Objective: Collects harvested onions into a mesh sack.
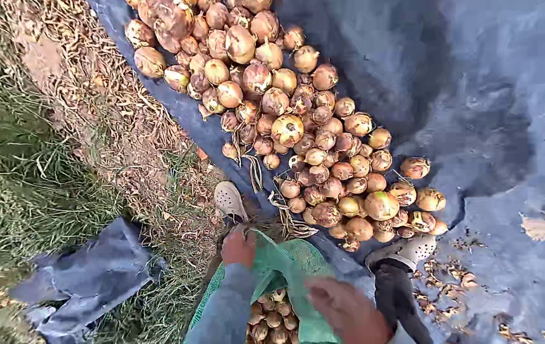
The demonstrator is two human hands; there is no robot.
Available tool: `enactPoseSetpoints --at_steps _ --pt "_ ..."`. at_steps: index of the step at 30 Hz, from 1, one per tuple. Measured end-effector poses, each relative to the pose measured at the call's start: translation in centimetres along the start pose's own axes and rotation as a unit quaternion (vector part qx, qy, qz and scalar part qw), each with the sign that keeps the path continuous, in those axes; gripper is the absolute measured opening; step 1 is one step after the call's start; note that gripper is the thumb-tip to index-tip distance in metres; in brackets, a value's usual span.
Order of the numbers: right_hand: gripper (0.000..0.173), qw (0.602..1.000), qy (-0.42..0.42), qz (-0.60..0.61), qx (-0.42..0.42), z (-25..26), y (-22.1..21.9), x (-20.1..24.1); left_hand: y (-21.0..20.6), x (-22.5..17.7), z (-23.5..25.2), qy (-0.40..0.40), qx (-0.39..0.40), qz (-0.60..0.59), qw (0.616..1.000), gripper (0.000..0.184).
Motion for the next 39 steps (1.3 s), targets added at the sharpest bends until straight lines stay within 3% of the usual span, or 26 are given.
enactPoseSetpoints --at_steps 2,4,7,11,14,16,17,19,21,24,26,28,30,31,33,35,37,38,39 --pt "0.057 0.974 -0.114 -0.123 -0.152 7.6 10.4 -1.0 3.5 -0.7 0.6 -0.055 -0.025 -0.051 0.997 0.025" --pt "0.085 0.94 -0.142 -0.18 -0.254 14.4 16.5 1.2 5.4 0.2 0.1 -0.079 -0.045 -0.094 0.991 0.022" --pt "0.098 0.898 -0.15 -0.261 -0.322 24.6 21.7 4.5 7.0 0.9 1.9 -0.086 -0.048 -0.146 0.984 0.021" --pt "0.108 0.873 -0.216 -0.307 -0.31 31.0 21.7 3.0 6.7 1.7 2.6 -0.079 0.003 -0.169 0.983 0.019" --pt "0.098 0.875 -0.207 -0.288 -0.331 28.6 21.3 2.8 5.9 2.0 2.3 -0.065 0.035 -0.176 0.982 0.019" --pt "0.074 0.888 -0.126 -0.249 -0.365 24.7 20.3 5.0 5.8 1.9 3.1 -0.044 0.058 -0.189 0.979 0.022" --pt "0.074 0.9 -0.098 -0.246 -0.348 23.4 18.8 5.2 5.5 1.9 3.2 -0.033 0.07 -0.195 0.978 0.023" --pt "0.089 0.911 -0.096 -0.268 -0.299 23.3 15.9 3.8 4.7 1.1 2.8 -0.028 0.104 -0.206 0.973 0.024" --pt "0.094 0.901 -0.155 -0.289 -0.284 24.4 15.7 1.6 4.2 0.2 1.7 -0.041 0.13 -0.205 0.969 0.023" --pt "0.09 0.864 -0.214 -0.293 -0.348 28.8 20.4 3.0 6.0 -0.4 2.9 -0.047 0.109 -0.21 0.971 0.025" --pt "0.108 0.846 -0.259 -0.296 -0.36 30.7 21.7 2.7 5.5 -0.2 3.0 -0.035 0.114 -0.215 0.969 0.025" --pt "0.116 0.837 -0.286 -0.289 -0.367 30.9 22.2 1.8 4.6 0.0 2.8 -0.032 0.132 -0.213 0.967 0.023" --pt "0.106 0.863 -0.233 -0.241 -0.378 28.5 22.0 2.2 4.9 0.6 3.0 -0.021 0.135 -0.21 0.968 0.023" --pt "0.097 0.891 -0.165 -0.189 -0.379 26.6 21.3 3.0 5.5 1.2 3.3 -0.012 0.13 -0.212 0.968 0.023" --pt "0.08 0.957 -0.013 -0.033 -0.287 21.0 16.8 3.6 6.2 2.1 3.6 0.003 0.13 -0.216 0.968 0.024" --pt "0.083 0.991 0.062 0.109 -0.05 15.8 8.2 3.8 6.4 2.4 3.8 0.002 0.144 -0.22 0.965 0.025" --pt "0.068 0.983 0.031 0.09 0.157 12.8 0.3 4.0 6.8 2.3 3.9 -0.006 0.155 -0.222 0.963 0.025" --pt "0.049 0.985 0.017 0.031 0.171 13.0 -1.1 4.0 7.1 2.2 3.9 -0.011 0.158 -0.225 0.961 0.025" --pt "0.039 0.99 0.004 -0.045 0.133 14.5 -0.8 4.3 7.2 2.1 3.9 -0.012 0.161 -0.231 0.96 0.025"
Point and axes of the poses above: each hand's wrist, its own z-axis towards the middle knuckle, its own y-axis out of the back of the hand, x = y × z, the point moved 10 cm from there along z, towards the middle knuckle, and after that the axes turned 11 degrees about x, right-handed, at the moved point
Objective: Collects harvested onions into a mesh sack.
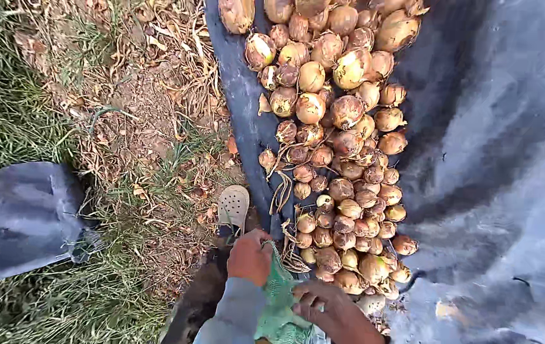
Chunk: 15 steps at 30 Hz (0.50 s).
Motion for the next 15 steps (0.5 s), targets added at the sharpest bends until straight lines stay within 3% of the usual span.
enactPoseSetpoints --at_steps 3,5,7,10,13,15 --pt "0.034 0.962 -0.079 -0.188 -0.181 7.8 7.1 2.5 0.0 -0.2 -0.2 0.007 0.015 -0.016 1.0 0.024" --pt "0.039 0.919 -0.115 -0.284 -0.248 14.7 10.6 4.7 0.0 -0.3 -0.2 0.009 0.025 -0.021 0.999 0.025" --pt "0.049 0.877 -0.141 -0.368 -0.273 21.7 12.7 5.6 -0.2 -0.1 -0.2 0.01 0.03 -0.023 0.999 0.024" --pt "0.057 0.849 -0.173 -0.425 -0.264 28.4 14.6 4.7 0.0 -0.2 -0.1 0.004 0.022 -0.025 0.999 0.024" --pt "0.056 0.847 -0.17 -0.418 -0.28 28.4 15.2 4.8 0.3 -0.3 -0.1 0.011 0.018 -0.027 0.999 0.023" --pt "0.061 0.855 -0.116 -0.368 -0.348 23.9 16.2 6.1 0.4 -0.3 -0.2 0.009 0.01 -0.03 0.999 0.023"
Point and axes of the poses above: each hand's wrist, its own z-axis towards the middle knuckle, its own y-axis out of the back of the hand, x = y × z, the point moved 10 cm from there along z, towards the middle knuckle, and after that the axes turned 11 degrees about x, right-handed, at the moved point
